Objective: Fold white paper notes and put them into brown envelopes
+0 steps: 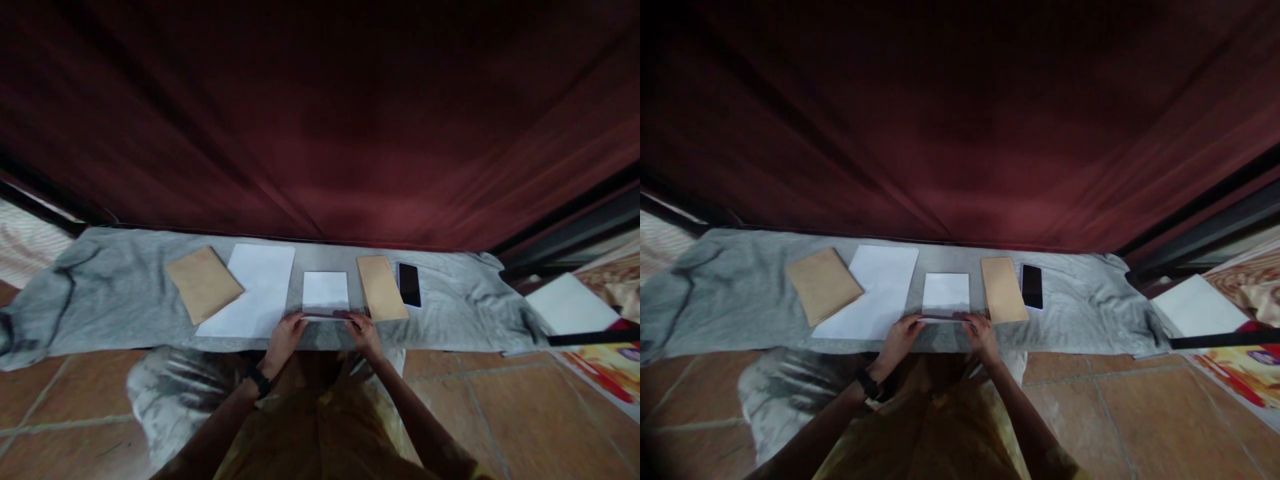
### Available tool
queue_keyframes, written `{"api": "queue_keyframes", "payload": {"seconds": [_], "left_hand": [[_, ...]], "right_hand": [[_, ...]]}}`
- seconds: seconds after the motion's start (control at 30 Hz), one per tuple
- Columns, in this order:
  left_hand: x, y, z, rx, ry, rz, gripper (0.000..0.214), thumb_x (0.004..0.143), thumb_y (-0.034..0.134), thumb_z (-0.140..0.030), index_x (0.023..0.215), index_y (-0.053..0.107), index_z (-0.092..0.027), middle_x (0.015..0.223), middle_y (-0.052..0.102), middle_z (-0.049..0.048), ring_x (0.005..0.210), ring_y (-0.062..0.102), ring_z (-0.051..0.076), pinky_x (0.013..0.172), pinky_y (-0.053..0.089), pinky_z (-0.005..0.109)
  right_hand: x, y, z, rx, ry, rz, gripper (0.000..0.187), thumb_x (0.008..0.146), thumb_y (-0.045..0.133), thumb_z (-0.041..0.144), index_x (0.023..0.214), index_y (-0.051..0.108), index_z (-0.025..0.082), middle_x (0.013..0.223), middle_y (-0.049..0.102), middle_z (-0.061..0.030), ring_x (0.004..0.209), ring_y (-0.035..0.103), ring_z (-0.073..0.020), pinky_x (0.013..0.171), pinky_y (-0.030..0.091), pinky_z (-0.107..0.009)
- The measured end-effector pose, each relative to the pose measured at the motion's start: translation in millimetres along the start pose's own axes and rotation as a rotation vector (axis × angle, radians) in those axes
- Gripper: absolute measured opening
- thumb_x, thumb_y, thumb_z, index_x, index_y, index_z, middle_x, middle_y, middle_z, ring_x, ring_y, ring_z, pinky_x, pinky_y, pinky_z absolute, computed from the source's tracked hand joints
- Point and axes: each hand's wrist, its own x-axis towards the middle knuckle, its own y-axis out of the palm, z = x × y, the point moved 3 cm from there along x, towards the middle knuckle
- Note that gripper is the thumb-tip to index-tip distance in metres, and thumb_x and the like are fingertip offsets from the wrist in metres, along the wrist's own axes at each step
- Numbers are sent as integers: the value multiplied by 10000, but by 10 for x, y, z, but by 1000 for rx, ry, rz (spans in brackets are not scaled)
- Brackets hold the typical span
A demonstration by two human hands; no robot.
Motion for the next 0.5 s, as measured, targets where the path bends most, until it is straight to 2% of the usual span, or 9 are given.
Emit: {"api": "queue_keyframes", "payload": {"seconds": [0.2, 0.33, 0.5], "left_hand": [[149, -16, -21, 41, -134, -19, 204, 955, 534, -316, 935, 703, -203, 814, 745, 25, 763, 694, 176, 709, 510, 275], [249, -34, -58, 77, -202, -25, 220, 966, 518, -339, 920, 695, -217, 800, 738, 10, 733, 680, 161, 665, 465, 254], [368, -37, -102, 137, -269, -29, 218, 959, 533, -351, 885, 694, -225, 827, 750, 26, 752, 686, 173, 622, 424, 252]], "right_hand": [[144, 56, 21, -151, 152, -35, 337, 1023, 407, 384, 971, 687, 203, 933, 724, -91, 936, 683, -237, 872, 535, -343], [287, 100, 91, -293, 262, -2, 321, 1032, 390, 356, 1029, 675, 209, 980, 737, -88, 901, 704, -227, 824, 526, -312], [435, 108, 176, -411, 364, 48, 281, 1024, 441, 307, 1125, 666, 173, 1061, 756, -128, 967, 727, -247, 834, 518, -298]]}}
